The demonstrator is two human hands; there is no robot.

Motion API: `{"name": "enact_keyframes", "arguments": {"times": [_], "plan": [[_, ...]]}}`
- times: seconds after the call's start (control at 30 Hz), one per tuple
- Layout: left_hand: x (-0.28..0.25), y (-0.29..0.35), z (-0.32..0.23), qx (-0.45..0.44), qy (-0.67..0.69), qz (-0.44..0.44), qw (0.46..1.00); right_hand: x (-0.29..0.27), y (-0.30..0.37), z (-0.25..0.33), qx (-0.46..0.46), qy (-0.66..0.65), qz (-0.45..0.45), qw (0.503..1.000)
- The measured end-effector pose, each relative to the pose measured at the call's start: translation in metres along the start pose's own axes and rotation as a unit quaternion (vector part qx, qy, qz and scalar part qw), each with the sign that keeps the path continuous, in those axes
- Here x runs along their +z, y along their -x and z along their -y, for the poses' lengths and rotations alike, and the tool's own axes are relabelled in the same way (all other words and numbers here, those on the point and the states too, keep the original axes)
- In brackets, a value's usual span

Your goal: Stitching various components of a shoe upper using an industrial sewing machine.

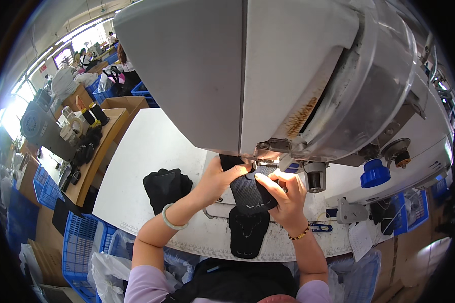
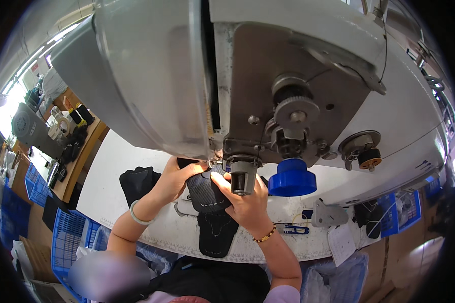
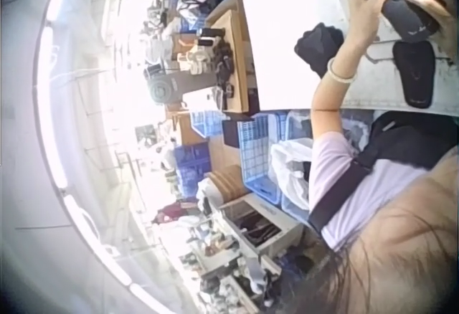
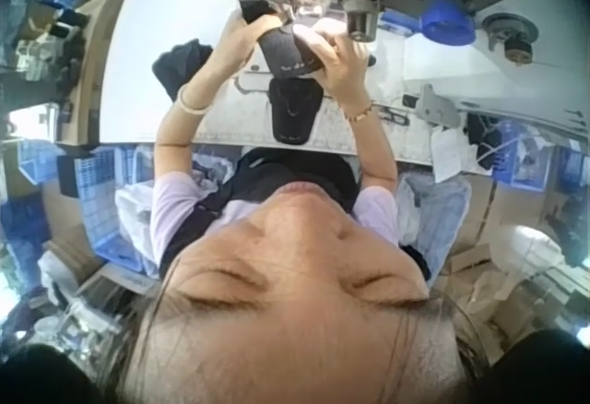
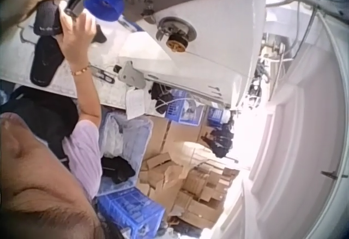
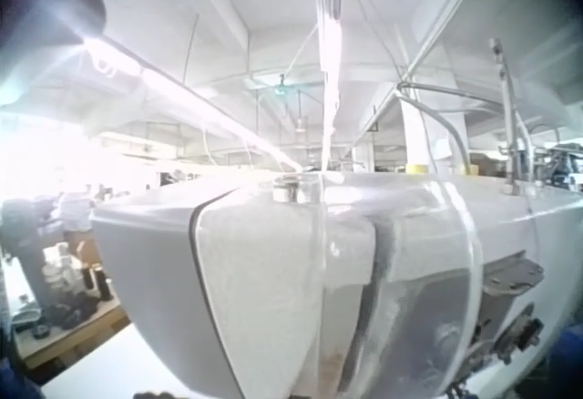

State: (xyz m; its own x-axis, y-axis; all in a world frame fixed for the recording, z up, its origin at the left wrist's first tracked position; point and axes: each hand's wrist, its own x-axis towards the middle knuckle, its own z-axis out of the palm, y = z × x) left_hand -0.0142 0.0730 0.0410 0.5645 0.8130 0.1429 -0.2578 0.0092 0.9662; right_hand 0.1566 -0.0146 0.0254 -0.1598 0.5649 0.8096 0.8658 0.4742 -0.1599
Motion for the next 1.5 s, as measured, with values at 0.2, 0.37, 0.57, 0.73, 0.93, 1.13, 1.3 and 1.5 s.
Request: {"name": "enact_keyframes", "arguments": {"times": [0.2, 0.37, 0.57, 0.73, 0.93, 1.13, 1.3, 1.5], "plan": [[0.001, -0.002, 0.003, 0.010, 0.033, -0.009, 0.999, 0.002, 0.003, 0.000, 0.045, -0.021, 0.007, 0.999], [0.000, -0.006, 0.009, 0.019, 0.036, -0.016, 0.999, 0.007, 0.010, -0.006, 0.033, -0.009, -0.005, 0.999], [0.002, -0.006, 0.015, 0.043, 0.030, -0.045, 0.998, 0.006, 0.012, -0.006, 0.000, 0.010, -0.046, 0.999], [0.001, -0.003, 0.018, 0.050, 0.016, -0.056, 0.997, 0.007, 0.016, -0.006, -0.002, 0.010, -0.067, 0.998], [0.007, 0.004, 0.020, 0.054, 0.021, -0.067, 0.996, 0.004, 0.025, -0.016, 0.011, 0.024, -0.081, 0.996], [0.025, 0.010, 0.010, 0.089, -0.056, -0.117, 0.988, 0.007, 0.025, -0.028, 0.043, 0.004, -0.086, 0.995], [0.031, 0.011, 0.008, 0.077, -0.041, -0.152, 0.984, 0.008, 0.027, -0.033, 0.066, -0.026, -0.092, 0.993], [0.033, 0.014, 0.008, 0.065, 0.003, -0.174, 0.983, 0.007, 0.019, -0.030, 0.013, -0.007, -0.096, 0.995]]}}
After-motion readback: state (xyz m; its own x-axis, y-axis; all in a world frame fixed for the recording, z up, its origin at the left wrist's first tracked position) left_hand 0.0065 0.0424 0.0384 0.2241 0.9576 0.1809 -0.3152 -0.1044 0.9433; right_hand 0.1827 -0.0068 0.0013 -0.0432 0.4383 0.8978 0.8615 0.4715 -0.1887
